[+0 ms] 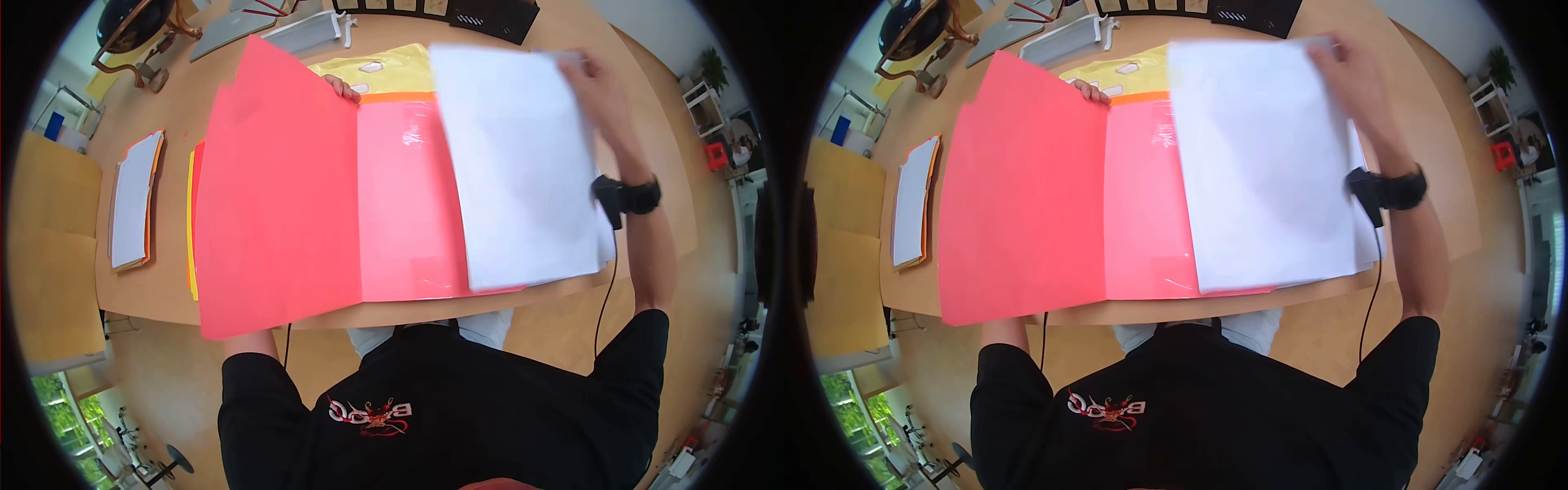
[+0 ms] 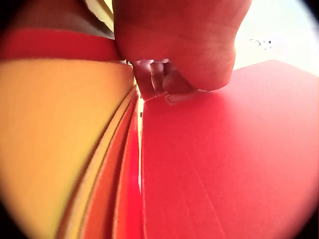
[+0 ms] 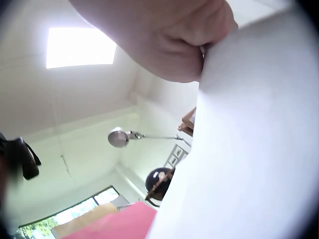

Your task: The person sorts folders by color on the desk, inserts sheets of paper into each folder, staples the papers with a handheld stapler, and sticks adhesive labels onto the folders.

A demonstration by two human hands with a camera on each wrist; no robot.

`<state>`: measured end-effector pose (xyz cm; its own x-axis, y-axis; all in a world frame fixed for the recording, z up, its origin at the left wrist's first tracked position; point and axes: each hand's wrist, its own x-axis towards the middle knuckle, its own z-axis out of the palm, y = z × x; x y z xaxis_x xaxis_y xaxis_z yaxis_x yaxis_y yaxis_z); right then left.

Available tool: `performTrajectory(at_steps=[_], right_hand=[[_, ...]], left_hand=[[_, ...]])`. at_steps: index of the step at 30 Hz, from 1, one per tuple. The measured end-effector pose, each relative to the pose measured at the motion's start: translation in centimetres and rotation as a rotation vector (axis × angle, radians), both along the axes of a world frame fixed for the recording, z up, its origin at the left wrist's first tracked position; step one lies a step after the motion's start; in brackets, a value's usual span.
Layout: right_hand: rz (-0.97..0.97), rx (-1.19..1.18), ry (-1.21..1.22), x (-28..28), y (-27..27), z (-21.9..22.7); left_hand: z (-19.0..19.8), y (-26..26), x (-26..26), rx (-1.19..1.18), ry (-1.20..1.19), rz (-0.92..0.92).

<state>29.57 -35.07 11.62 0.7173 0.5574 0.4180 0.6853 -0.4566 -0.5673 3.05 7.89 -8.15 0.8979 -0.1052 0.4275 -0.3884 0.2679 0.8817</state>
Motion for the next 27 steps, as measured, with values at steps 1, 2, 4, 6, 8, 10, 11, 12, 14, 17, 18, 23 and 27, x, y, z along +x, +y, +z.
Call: performTrajectory(at_steps=[1,2,4,6,8,10,11,12,14,17,18,23,27], right_hand=[[0.042,0.0,0.049,-1.2,1.1,-1.7],[0.117,0.016,0.143,-1.8,1.9,-3.7],[0.111,-0.015,0.183,-5.2,3.7,-4.9],[0.073,-0.059,0.194,-6.6,5.3,-6.2],[0.066,-0.082,0.238,-7.5,5.9,-6.7],[0.05,-0.18,0.136,-8.4,6.0,-7.0],[0.049,-0.173,0.14,-8.8,5.9,-7.1],[0.124,-0.164,-0.027,-9.3,5.6,-7.3],[0.205,-0.154,-0.196,-10.4,5.2,-7.1],[0.761,-0.31,-0.168,-12.9,4.6,-6.7],[0.811,-0.413,-0.228,-13.6,4.4,-7.1],[0.849,-0.605,-0.262,-14.0,4.5,-7.2],[0.825,-0.645,-0.249,-14.1,4.6,-7.2]], left_hand=[[0.5,0.1,0.1,0.007,0.004,-0.002],[1.0,0.3,0.2,0.015,0.007,-0.003],[1.9,0.7,0.3,0.029,0.011,0.0],[2.5,1.1,0.0,0.041,0.02,0.006],[2.9,1.5,-0.3,0.052,0.032,0.01],[3.4,2.0,-0.4,0.064,0.045,0.01],[3.5,2.4,-0.5,0.069,0.051,0.011],[3.5,2.6,-0.6,0.072,0.057,0.014],[3.3,2.9,-1.0,0.071,0.066,0.025],[3.1,2.9,-1.2,0.066,0.082,0.033],[3.0,2.8,-1.2,0.064,0.086,0.034],[3.0,2.4,-1.1,0.058,0.109,0.036],[3.1,2.7,-1.1,0.061,0.125,0.04]])
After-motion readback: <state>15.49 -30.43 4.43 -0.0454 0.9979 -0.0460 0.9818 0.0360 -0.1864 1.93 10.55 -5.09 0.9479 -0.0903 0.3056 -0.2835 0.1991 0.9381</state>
